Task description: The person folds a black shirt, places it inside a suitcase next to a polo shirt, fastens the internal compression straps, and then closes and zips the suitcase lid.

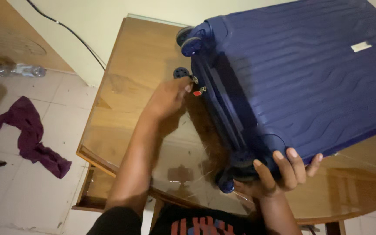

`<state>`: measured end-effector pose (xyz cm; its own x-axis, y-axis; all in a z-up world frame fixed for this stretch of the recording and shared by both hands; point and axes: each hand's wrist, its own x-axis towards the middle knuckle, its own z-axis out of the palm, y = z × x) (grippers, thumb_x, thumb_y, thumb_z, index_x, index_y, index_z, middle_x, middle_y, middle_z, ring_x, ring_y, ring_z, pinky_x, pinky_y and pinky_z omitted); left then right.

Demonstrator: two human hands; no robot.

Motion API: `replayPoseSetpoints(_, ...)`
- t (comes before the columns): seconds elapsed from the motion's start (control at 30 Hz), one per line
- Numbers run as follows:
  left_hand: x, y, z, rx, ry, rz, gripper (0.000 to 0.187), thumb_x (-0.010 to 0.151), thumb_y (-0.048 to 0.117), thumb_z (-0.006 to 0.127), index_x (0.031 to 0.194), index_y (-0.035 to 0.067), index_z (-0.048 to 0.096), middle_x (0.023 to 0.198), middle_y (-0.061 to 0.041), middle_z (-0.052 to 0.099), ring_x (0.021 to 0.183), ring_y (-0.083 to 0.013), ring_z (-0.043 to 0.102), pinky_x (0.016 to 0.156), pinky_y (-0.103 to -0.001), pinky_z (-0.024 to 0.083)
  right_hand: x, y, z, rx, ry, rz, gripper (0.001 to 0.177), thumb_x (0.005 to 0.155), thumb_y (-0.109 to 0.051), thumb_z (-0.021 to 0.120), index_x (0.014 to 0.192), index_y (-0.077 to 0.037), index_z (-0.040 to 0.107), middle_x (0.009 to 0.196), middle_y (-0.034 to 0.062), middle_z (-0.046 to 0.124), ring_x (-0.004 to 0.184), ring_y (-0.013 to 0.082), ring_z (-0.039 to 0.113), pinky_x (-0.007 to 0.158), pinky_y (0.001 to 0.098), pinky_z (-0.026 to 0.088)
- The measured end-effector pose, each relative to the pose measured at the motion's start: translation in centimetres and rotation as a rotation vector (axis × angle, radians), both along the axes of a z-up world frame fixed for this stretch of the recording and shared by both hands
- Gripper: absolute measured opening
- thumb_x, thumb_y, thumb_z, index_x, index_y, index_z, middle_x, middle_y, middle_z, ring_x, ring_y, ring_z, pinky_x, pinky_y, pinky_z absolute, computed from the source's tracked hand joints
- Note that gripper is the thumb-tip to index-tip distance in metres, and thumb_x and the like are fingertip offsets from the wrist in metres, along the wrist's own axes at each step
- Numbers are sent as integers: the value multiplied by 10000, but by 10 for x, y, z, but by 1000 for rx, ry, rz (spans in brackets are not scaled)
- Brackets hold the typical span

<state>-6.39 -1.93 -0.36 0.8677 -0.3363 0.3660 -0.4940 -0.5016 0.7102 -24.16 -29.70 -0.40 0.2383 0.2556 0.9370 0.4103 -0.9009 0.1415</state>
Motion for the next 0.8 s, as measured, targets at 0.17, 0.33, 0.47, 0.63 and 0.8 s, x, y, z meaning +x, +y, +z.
replayPoseSetpoints(0.17, -18, -5, 22, 56, -30, 7, 238, 769, 18, 639, 1002, 63, 643, 930, -228, 683, 901, -473, 638, 717, -508, 508, 10, -5, 2, -23, -58, 49, 661, 944, -830, 428, 1069, -205, 599, 1211, 108, 511, 1302, 328, 475, 1188, 726, 184)
replayPoseSetpoints(0.33, -34, -6, 34, 151, -85, 25, 306, 707, -23, 667, 994, 84, 652, 921, -212, 694, 923, -465, 638, 746, -530, 495, 10, -8, -3, -20, -64, 50, 602, 969, -781, 426, 1137, -239, 627, 1226, 101, 518, 1333, 318, 465, 1192, 733, 181)
replayPoseSetpoints(0.47, -44, -10, 30, 103, -56, 44, 283, 737, -31, 662, 996, 78, 633, 939, -207, 685, 941, -462, 633, 764, -516, 496, 2, -10, -5, -36, -3, 28, 632, 976, -814, 437, 1182, -253, 641, 1239, 98, 512, 1362, 313, 451, 1201, 730, 168)
replayPoseSetpoints(0.63, -44, -12, 23, 84, 14, 27, 339, 689, 7, 692, 1014, 83, 634, 916, -194, 682, 922, -449, 635, 744, -498, 497, 4, -15, -6, -60, -31, 58, 609, 981, -781, 434, 1174, -247, 654, 1255, 100, 533, 1352, 317, 455, 1178, 752, 185)
replayPoseSetpoints(0.8, -29, -8, 15, 117, -129, -24, 318, 641, 85, 757, 931, 54, 629, 915, -182, 699, 913, -435, 640, 742, -486, 510, 1, -16, -4, -82, -4, 42, 598, 1004, -761, 435, 1211, -243, 651, 1285, 106, 538, 1357, 327, 456, 1173, 751, 188)
